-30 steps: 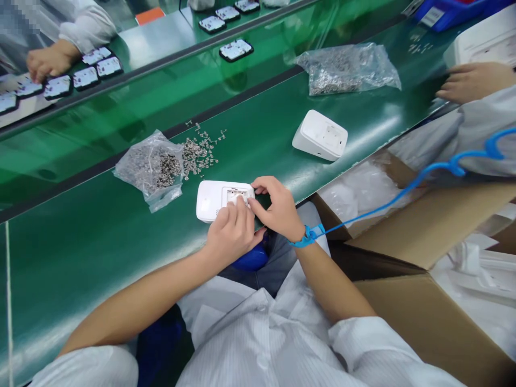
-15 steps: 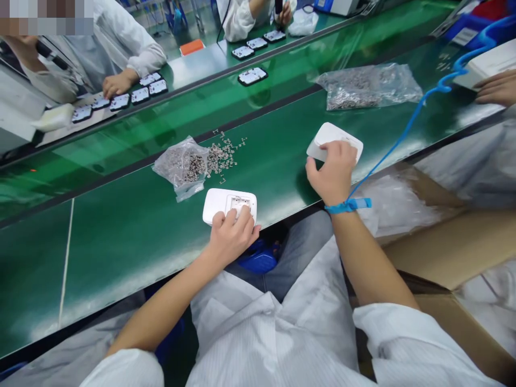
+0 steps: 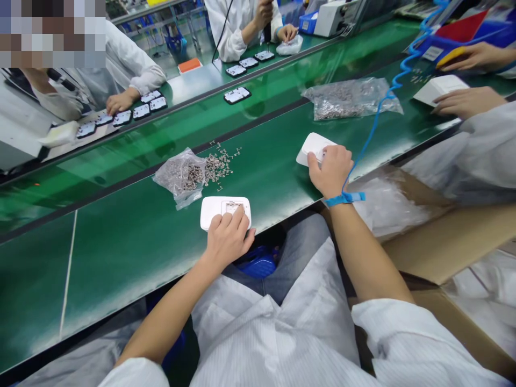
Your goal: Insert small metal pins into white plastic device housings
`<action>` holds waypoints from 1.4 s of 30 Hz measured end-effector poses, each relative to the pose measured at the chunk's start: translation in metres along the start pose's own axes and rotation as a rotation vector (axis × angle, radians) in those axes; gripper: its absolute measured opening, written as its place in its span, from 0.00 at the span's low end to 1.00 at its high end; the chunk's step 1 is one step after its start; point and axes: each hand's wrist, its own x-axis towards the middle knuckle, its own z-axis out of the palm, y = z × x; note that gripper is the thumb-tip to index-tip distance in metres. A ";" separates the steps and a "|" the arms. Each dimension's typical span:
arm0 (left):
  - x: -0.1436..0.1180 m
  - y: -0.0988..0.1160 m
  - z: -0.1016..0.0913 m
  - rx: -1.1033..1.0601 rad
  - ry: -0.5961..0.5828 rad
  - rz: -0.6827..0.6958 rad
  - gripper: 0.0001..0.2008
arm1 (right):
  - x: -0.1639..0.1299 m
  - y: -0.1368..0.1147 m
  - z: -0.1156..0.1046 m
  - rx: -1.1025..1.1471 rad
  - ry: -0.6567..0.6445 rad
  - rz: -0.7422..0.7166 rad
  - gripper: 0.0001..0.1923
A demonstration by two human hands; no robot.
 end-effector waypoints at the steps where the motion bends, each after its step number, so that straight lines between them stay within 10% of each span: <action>1: 0.000 0.000 0.000 0.000 0.003 0.001 0.15 | 0.000 -0.001 -0.002 0.006 -0.003 -0.001 0.23; 7: -0.001 0.002 0.003 0.008 0.139 0.007 0.13 | -0.032 -0.037 -0.030 0.213 0.093 -0.180 0.15; 13: -0.002 0.005 0.003 0.001 0.212 -0.014 0.10 | -0.071 -0.118 -0.039 0.612 -0.444 -0.648 0.13; 21: -0.002 0.007 0.005 -0.066 0.253 -0.047 0.13 | -0.035 -0.173 -0.061 0.063 -0.872 -0.774 0.02; 29: -0.004 0.007 0.008 -0.089 0.275 -0.072 0.14 | -0.028 -0.200 -0.069 -0.273 -0.971 -1.007 0.03; 37: -0.013 0.004 -0.002 -0.125 0.193 -0.166 0.13 | -0.019 -0.177 -0.050 0.156 -0.908 -1.014 0.15; 42: -0.069 -0.034 -0.027 -0.074 0.068 -0.382 0.06 | -0.014 -0.091 -0.046 0.149 -0.234 -0.656 0.27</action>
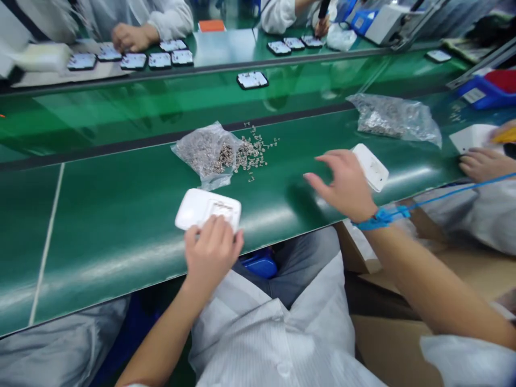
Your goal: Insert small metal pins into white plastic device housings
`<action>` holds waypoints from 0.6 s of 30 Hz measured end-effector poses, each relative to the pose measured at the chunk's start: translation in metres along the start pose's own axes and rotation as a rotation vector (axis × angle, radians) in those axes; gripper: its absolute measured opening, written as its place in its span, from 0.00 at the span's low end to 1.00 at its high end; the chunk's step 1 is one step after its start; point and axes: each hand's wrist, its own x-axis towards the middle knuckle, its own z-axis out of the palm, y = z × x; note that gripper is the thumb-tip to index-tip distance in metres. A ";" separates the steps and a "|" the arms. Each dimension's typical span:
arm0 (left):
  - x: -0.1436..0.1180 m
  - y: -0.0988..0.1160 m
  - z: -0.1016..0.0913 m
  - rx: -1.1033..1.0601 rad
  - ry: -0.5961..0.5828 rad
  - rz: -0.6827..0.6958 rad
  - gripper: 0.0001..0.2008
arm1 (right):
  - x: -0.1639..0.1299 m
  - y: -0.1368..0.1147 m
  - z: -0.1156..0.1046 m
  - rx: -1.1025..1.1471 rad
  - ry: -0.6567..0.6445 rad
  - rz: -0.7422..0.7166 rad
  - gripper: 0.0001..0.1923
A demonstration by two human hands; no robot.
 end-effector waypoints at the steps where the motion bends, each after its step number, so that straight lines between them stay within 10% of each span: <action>1: -0.011 -0.017 -0.007 0.039 -0.006 -0.045 0.05 | -0.012 0.020 0.000 -0.087 0.135 0.093 0.29; 5: -0.048 -0.090 -0.031 0.197 -0.007 -0.150 0.05 | -0.051 0.078 0.012 -0.287 0.270 0.405 0.34; 9: -0.044 -0.121 -0.036 0.360 0.125 -0.210 0.09 | -0.070 0.055 0.021 -0.298 0.104 0.472 0.31; 18: 0.049 -0.004 0.038 -0.163 0.091 0.623 0.12 | -0.040 -0.073 -0.010 0.038 -0.076 0.015 0.16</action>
